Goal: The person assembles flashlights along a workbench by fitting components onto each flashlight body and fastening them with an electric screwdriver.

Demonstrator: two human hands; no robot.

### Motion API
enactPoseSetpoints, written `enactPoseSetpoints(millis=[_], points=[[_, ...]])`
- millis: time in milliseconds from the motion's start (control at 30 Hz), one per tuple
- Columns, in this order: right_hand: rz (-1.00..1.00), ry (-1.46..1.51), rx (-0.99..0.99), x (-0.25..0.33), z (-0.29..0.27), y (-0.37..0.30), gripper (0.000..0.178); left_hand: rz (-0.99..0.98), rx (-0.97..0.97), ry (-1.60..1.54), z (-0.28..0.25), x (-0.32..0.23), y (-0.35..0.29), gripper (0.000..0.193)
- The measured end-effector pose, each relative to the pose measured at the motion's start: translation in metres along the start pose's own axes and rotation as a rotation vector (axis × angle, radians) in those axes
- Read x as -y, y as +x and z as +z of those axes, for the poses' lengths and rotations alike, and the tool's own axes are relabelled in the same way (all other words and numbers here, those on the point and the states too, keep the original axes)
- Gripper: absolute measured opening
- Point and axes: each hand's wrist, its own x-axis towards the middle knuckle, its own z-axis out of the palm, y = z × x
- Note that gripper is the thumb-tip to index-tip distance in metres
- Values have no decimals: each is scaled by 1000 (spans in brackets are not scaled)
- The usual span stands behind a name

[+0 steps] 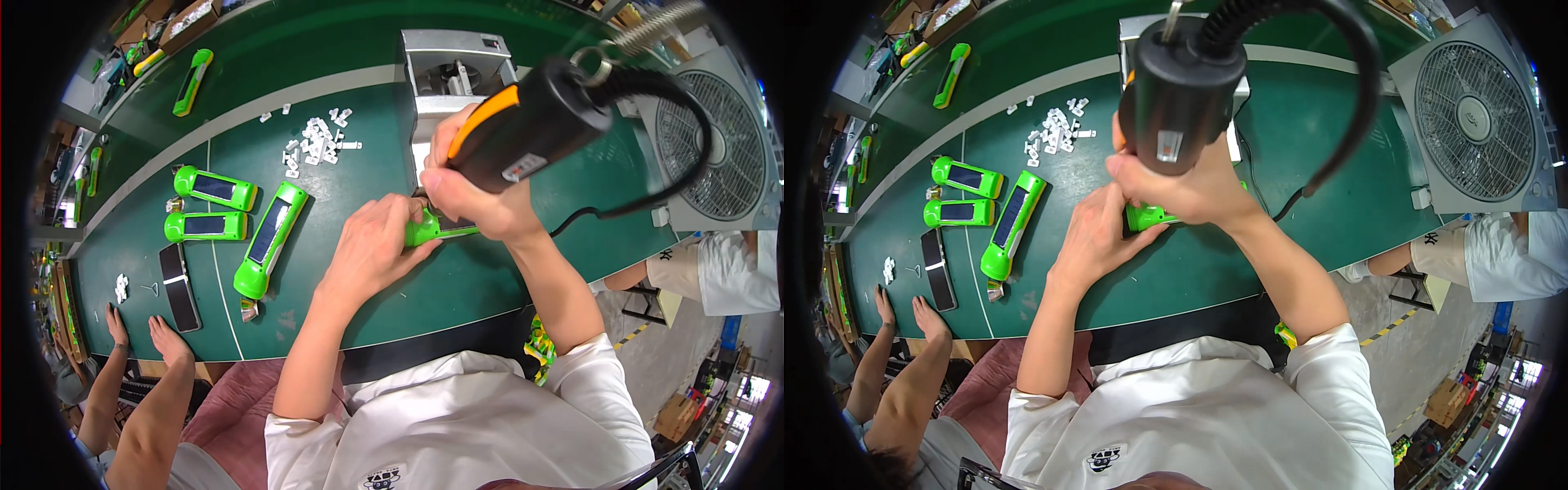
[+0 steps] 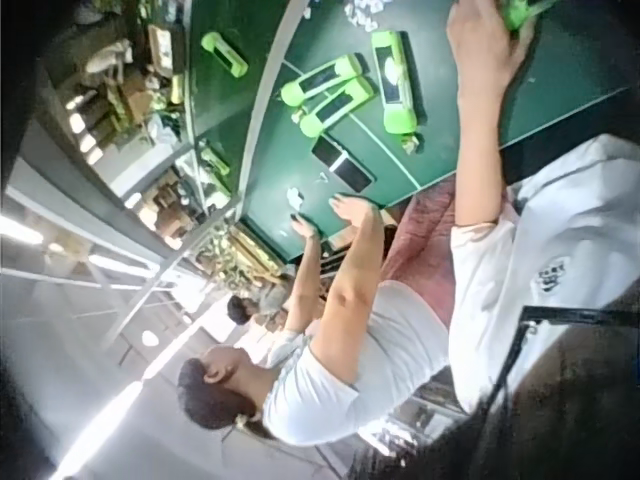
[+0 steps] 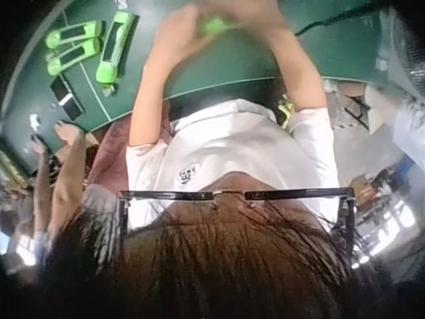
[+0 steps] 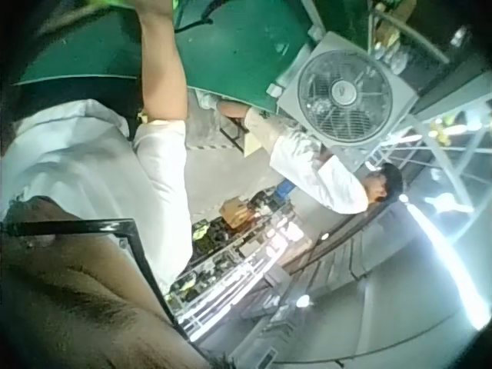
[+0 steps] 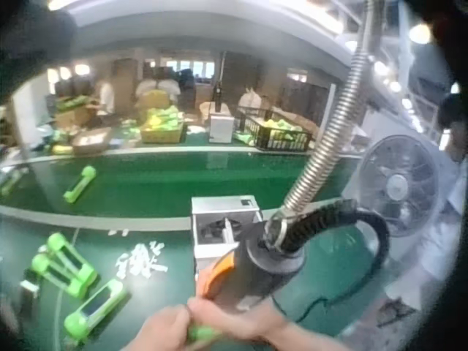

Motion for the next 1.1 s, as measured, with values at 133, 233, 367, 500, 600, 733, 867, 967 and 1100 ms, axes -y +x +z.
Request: enactPoseSetpoints(millis=[133,233,367,500,600,733,867,967,1100], points=[[59,-7,-60,6,-4,3,18,-13,0,6,5,1,-2,46],[-116,-34,-175,31,-6,-7,23,-44,37,32,2,0,2,46],[-173,130,-218,87,-18,-37,22,-130,32,-99,-6,-10,-1,56],[-128,233,-181,106,-24,-78,22,-193,-34,-251,3,-47,-5,52],[-124,317,-185,106,-16,-102,23,-131,-61,-202,24,-76,8,44],[-122,410,-145,110,-8,-120,24,8,46,36,67,-103,48,36],[-116,434,-141,111,-4,-127,24,162,-66,216,93,-103,69,46],[-168,494,-107,103,-26,-134,30,174,48,156,39,-100,49,44],[-211,361,-83,98,-61,-137,31,-295,-321,-2,-111,-20,70,23]])
